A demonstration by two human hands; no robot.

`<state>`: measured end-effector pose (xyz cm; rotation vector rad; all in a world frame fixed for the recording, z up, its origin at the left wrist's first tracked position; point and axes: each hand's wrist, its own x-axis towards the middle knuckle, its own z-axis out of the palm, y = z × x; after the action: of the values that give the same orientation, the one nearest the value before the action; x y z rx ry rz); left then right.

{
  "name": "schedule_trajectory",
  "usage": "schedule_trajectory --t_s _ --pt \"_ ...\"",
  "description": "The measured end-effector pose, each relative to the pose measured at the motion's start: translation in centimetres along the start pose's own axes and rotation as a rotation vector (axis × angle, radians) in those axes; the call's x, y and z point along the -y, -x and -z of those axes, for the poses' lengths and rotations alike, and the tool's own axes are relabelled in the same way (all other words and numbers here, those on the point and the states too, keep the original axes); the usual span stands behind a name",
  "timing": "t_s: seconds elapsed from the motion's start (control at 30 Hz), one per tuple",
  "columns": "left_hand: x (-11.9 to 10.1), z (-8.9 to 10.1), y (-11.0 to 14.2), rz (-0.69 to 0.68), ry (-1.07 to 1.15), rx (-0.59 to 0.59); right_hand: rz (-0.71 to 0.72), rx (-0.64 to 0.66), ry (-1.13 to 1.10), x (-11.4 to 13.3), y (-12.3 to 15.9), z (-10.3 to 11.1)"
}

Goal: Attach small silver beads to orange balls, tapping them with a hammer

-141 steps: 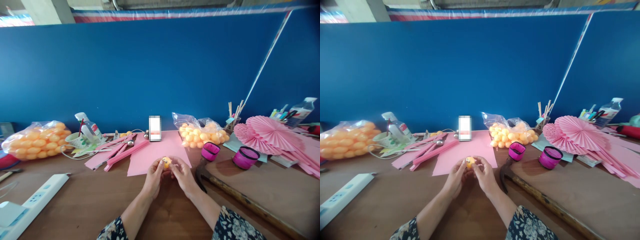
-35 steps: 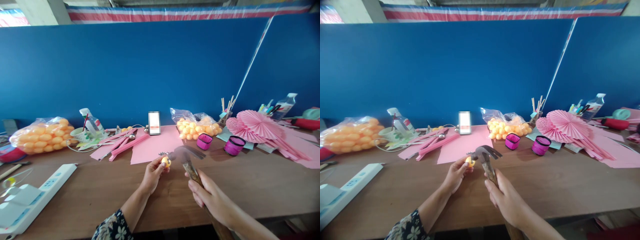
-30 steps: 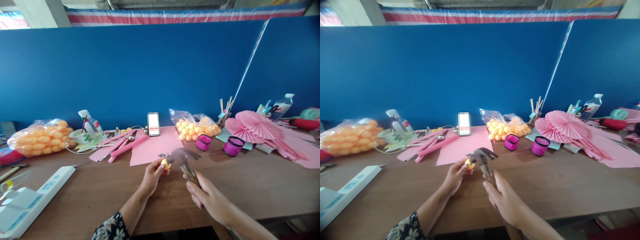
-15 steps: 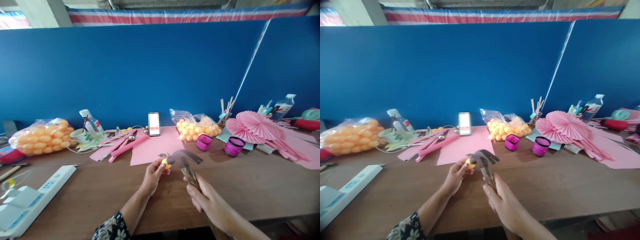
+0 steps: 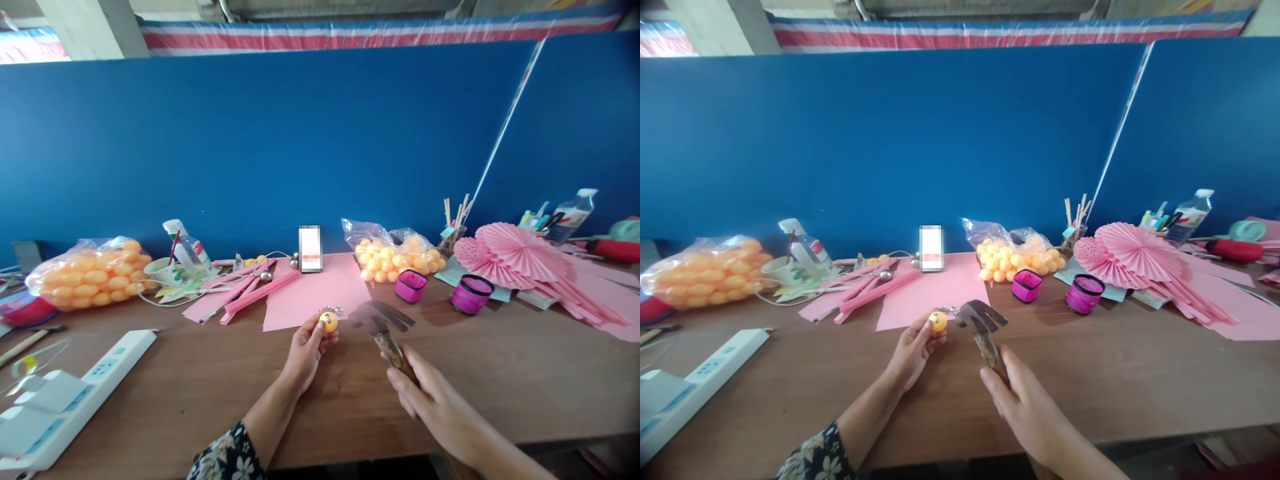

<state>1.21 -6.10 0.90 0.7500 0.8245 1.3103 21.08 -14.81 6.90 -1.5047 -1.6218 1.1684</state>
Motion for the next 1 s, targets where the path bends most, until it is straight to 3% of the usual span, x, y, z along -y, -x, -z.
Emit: schedule_trajectory --t_s 0.13,0.37,1.0 --pt "0.0 0.0 0.0 0.018 0.024 0.002 -0.026 -0.095 0.101 -0.3 0.2 0.8" --pt "0.2 0.0 -0.1 -0.009 -0.004 0.054 0.008 0.043 0.068 0.1 0.8 0.0" --pt "0.0 -0.2 0.2 -0.037 -0.131 0.067 0.074 0.062 -0.014 1.4 -0.4 -1.3"
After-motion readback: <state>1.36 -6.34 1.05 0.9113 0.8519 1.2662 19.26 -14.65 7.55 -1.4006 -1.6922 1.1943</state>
